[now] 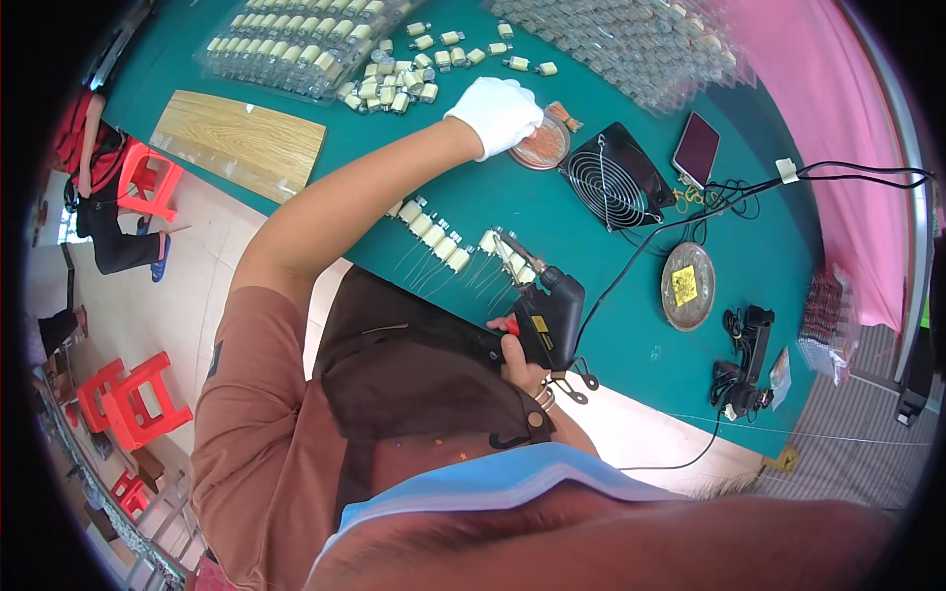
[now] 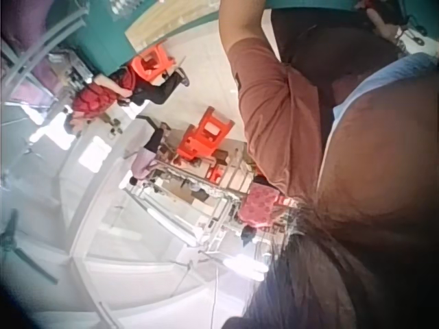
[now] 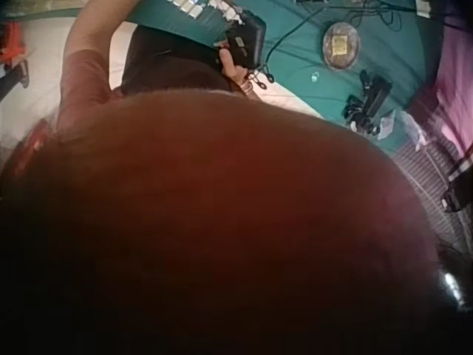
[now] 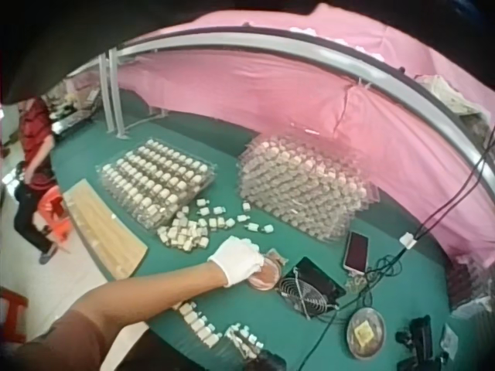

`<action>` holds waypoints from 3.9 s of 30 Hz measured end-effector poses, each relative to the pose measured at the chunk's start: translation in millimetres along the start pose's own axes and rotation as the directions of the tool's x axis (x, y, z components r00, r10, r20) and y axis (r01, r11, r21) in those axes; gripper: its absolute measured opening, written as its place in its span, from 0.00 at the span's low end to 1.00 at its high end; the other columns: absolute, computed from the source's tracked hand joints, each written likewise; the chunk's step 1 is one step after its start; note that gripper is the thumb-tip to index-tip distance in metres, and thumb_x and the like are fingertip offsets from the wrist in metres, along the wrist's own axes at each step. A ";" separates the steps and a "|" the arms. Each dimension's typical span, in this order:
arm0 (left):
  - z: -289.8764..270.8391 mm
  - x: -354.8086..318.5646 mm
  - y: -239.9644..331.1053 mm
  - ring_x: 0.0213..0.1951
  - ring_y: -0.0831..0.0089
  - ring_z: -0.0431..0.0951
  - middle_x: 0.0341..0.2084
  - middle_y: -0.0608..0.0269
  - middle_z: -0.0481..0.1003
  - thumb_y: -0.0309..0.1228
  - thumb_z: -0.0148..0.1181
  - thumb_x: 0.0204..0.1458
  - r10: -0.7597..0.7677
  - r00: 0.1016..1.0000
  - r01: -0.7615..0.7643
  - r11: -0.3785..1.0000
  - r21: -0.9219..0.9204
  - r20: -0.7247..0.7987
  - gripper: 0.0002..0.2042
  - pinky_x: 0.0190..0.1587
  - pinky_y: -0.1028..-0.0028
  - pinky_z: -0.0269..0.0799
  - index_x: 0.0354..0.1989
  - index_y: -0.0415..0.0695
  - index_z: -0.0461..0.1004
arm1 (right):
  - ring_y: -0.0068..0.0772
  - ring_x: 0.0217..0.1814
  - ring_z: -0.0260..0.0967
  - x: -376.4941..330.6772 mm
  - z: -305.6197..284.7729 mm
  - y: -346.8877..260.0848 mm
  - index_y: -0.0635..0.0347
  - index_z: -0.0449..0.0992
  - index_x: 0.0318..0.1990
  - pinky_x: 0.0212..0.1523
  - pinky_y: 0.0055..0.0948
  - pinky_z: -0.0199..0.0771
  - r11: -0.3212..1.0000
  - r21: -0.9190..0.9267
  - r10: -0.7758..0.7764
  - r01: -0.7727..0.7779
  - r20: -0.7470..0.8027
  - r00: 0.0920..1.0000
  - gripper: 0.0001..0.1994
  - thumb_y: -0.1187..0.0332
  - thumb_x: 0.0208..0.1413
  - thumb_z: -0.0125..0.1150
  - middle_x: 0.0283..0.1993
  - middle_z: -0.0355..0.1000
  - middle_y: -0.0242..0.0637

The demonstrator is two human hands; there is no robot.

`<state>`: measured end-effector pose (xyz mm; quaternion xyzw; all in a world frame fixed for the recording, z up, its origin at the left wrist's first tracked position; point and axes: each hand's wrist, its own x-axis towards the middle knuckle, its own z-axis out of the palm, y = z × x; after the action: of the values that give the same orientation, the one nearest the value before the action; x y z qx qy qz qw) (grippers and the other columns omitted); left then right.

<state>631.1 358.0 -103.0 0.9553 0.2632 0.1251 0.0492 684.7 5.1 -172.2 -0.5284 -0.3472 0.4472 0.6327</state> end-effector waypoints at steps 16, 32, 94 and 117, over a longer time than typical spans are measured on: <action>-12.9 7.4 -2.8 0.38 0.61 0.79 0.35 0.58 0.81 0.40 0.60 0.54 -0.293 0.956 0.219 0.772 -0.596 -0.029 0.12 0.45 0.69 0.74 0.39 0.47 0.82 | 0.38 0.43 0.69 9.4 7.4 -7.0 0.71 0.70 0.48 0.46 0.48 0.80 0.988 0.039 -0.144 0.148 -0.094 0.985 0.15 0.74 0.54 0.60 0.44 0.67 0.45; -87.8 -196.1 12.9 0.30 0.86 0.75 0.28 0.68 0.80 0.30 0.65 0.55 -0.590 0.758 0.476 0.209 -0.854 0.278 0.08 0.35 0.81 0.72 0.38 0.38 0.82 | 0.34 0.38 0.72 14.4 15.5 -41.6 0.71 0.75 0.45 0.42 0.36 0.76 0.980 -0.185 0.066 -0.068 -0.020 0.998 0.13 0.75 0.53 0.62 0.42 0.73 0.43; -16.3 -235.0 79.8 0.24 0.66 0.78 0.19 0.68 0.76 0.36 0.65 0.47 -0.723 0.684 0.624 0.651 -0.433 -0.101 0.05 0.25 0.66 0.72 0.24 0.51 0.78 | 0.44 0.30 0.71 28.6 39.9 -46.4 0.65 0.76 0.39 0.32 0.35 0.71 0.656 -0.737 -0.013 0.164 0.206 0.978 0.14 0.76 0.43 0.72 0.33 0.72 0.43; -17.0 -237.4 80.4 0.24 0.65 0.78 0.20 0.66 0.76 0.34 0.64 0.48 -0.711 0.695 0.618 0.666 -0.417 -0.105 0.05 0.26 0.66 0.72 0.25 0.49 0.78 | 0.48 0.35 0.74 18.4 17.2 -23.3 0.67 0.78 0.40 0.37 0.37 0.74 0.719 -0.682 -0.037 0.132 0.152 0.988 0.15 0.71 0.44 0.72 0.36 0.76 0.46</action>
<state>469.0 167.4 -124.4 0.7413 0.5733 0.2661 0.2258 680.3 27.5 -146.5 -0.6797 -0.5519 0.2894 0.3868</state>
